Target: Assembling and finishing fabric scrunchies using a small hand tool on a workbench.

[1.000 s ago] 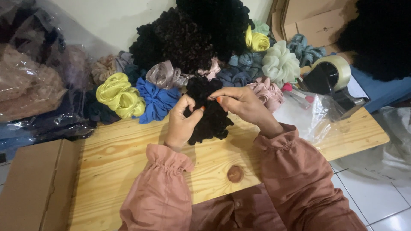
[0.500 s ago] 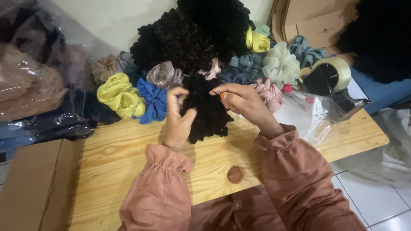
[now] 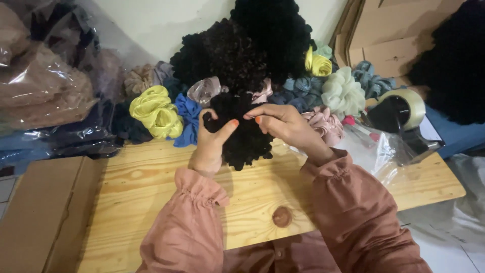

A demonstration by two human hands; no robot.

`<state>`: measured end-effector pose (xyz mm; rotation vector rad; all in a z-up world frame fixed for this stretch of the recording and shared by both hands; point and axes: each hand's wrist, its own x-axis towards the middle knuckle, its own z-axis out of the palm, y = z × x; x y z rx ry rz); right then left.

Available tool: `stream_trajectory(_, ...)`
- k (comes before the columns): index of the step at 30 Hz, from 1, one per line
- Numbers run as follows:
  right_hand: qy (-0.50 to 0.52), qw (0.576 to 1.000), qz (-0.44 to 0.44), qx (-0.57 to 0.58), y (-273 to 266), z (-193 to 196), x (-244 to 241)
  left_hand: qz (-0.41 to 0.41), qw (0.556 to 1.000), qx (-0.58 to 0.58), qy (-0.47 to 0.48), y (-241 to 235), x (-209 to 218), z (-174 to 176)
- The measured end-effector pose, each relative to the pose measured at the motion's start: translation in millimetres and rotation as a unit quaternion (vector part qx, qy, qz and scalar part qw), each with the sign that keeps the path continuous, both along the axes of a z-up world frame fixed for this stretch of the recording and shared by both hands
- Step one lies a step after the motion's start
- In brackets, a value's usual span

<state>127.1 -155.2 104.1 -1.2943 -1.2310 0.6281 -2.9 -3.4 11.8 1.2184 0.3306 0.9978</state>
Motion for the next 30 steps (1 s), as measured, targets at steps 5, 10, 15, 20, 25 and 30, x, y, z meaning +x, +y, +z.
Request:
stream_trajectory(5, 0.012, 1.0, -0.004, -0.012, -3, -12, 5, -0.001, 1.0, 0.013, 0.025, 9, -2, -7)
stream_trajectory(10, -0.025, 1.0, -0.012, -0.011, -5, -14, 12, -0.02, 0.999, 0.023, 0.026, 2, 1, -5)
stream_trajectory(15, -0.065, 0.997, -0.031, -0.002, -5, -14, 10, -0.042, 0.999, 0.004, -0.003, 4, 0, -6)
stream_trajectory(20, -0.007, 0.999, -0.034, -0.008, -7, -12, 4, -0.048, 0.997, 0.055, 0.029, -7, -8, 11)
stream_trajectory(25, -0.045, 0.998, -0.049, -0.02, -6, -14, 9, -0.049, 0.993, 0.099, 0.042, -5, -5, 9)
stream_trajectory(30, -0.025, 0.999, -0.038, -0.023, -9, -10, 6, -0.031, 0.999, 0.036, 0.012, -2, -2, -1)
